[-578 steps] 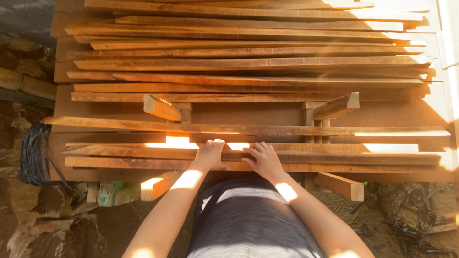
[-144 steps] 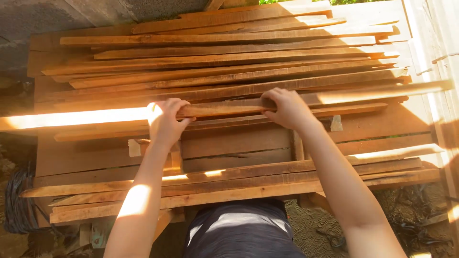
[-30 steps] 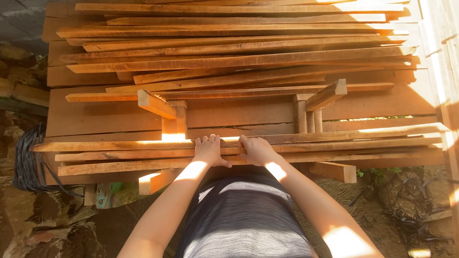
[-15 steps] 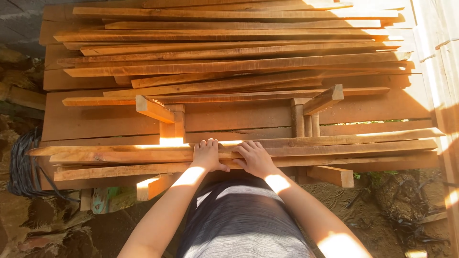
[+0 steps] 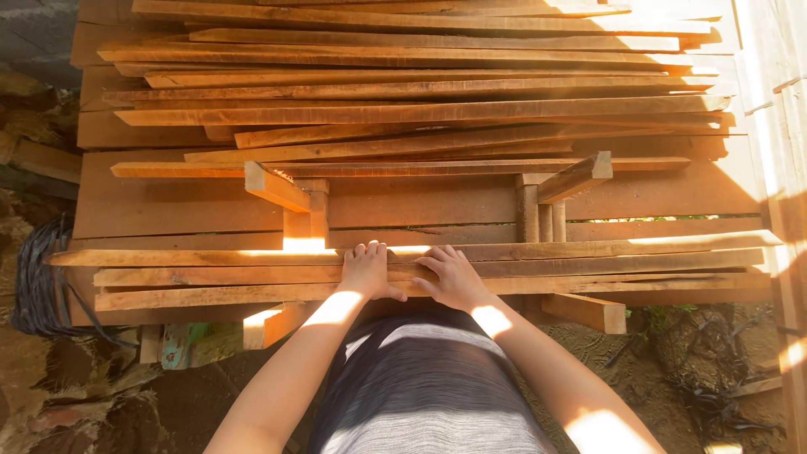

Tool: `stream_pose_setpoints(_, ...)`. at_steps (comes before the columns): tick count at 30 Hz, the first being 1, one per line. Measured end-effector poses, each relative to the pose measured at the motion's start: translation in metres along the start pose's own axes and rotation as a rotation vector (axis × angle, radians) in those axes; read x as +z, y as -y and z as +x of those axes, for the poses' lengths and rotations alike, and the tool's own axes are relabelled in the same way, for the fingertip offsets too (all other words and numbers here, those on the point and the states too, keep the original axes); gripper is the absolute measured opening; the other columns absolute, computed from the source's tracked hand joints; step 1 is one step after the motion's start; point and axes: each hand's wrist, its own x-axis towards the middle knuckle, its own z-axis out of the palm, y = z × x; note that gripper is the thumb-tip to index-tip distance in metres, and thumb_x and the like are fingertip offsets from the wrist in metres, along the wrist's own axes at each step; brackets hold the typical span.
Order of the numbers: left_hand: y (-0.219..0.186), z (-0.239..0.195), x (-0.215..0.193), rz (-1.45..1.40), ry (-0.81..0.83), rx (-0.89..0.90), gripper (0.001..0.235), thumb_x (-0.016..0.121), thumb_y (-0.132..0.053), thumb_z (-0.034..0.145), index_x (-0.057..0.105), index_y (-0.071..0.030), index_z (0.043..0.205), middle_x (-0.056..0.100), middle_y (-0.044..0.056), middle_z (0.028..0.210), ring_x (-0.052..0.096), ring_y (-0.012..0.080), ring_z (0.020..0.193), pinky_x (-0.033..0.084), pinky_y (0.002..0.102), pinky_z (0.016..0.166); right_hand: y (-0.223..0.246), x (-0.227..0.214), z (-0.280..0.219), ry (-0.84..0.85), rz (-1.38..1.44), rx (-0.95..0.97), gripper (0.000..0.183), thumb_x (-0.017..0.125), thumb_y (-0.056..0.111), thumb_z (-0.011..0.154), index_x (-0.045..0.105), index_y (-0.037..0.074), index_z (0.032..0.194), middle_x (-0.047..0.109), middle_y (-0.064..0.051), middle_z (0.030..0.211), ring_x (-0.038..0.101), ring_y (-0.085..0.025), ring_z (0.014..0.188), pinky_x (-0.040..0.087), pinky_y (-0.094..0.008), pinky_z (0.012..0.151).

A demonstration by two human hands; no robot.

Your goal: The person repeatedly picks up thin wooden planks from a pile and places them onto a lower stack. The hands lift each plank, align it, and set it down in a repetitive cycle.

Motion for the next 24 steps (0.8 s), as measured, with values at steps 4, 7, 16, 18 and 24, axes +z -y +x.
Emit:
stream_pose_setpoints(4,0.0,-0.003,-0.006,0.007,0.026,0.007,0.12,0.081,-0.081,0.055,0.041,-0.01,0.143,0.047,0.01,0.147,0.044,0.0317,0.137,0.038,0.05,0.11,-0.008,0.013,0.0,0.011,0.038,0.066,0.04,0.069,0.051,0.092,0.072,0.017,0.113,0.058,0.001,0.11,0.057,-0.022,0.105,0.046,-0.035,0.082)
stream_pose_setpoints(7,-0.002,-0.002,-0.004,-0.02,0.017,0.048,0.118,0.083,-0.077,0.058,0.041,-0.009,0.145,0.046,0.011,0.149,0.042,0.033,0.14,0.038,0.051,0.11,-0.001,0.004,0.004,0.008,-0.07,0.165,0.049,0.061,0.057,0.096,0.067,0.018,0.124,0.055,-0.002,0.124,0.05,-0.026,0.12,0.036,-0.043,0.098)
stream_pose_setpoints(16,-0.029,-0.016,0.017,-0.052,-0.121,0.212,0.087,0.084,-0.05,0.075,0.046,-0.015,0.145,0.048,0.006,0.14,0.044,0.0282,0.133,0.038,0.045,0.107,-0.008,-0.015,0.042,0.441,-0.105,0.549,0.074,0.033,0.074,0.1,0.065,0.015,0.129,0.069,-0.01,0.13,0.06,-0.029,0.13,0.024,-0.052,0.123)
stream_pose_setpoints(18,-0.027,-0.011,0.02,-0.047,-0.168,0.22,0.081,0.084,-0.045,0.075,0.048,-0.015,0.142,0.049,0.005,0.134,0.046,0.0279,0.129,0.038,0.044,0.105,-0.004,-0.027,0.052,0.547,-0.082,0.594,0.076,0.035,0.077,0.096,0.067,0.016,0.129,0.069,-0.01,0.133,0.059,-0.029,0.132,0.021,-0.052,0.125)
stream_pose_setpoints(24,-0.027,-0.003,0.021,-0.033,-0.171,0.27,0.077,0.083,-0.045,0.071,0.053,-0.014,0.135,0.053,0.005,0.125,0.051,0.0274,0.121,0.041,0.043,0.1,0.002,-0.04,0.06,0.633,-0.066,0.667,0.074,0.038,0.076,0.093,0.07,0.021,0.13,0.071,-0.01,0.131,0.059,-0.028,0.134,0.005,-0.055,0.128)
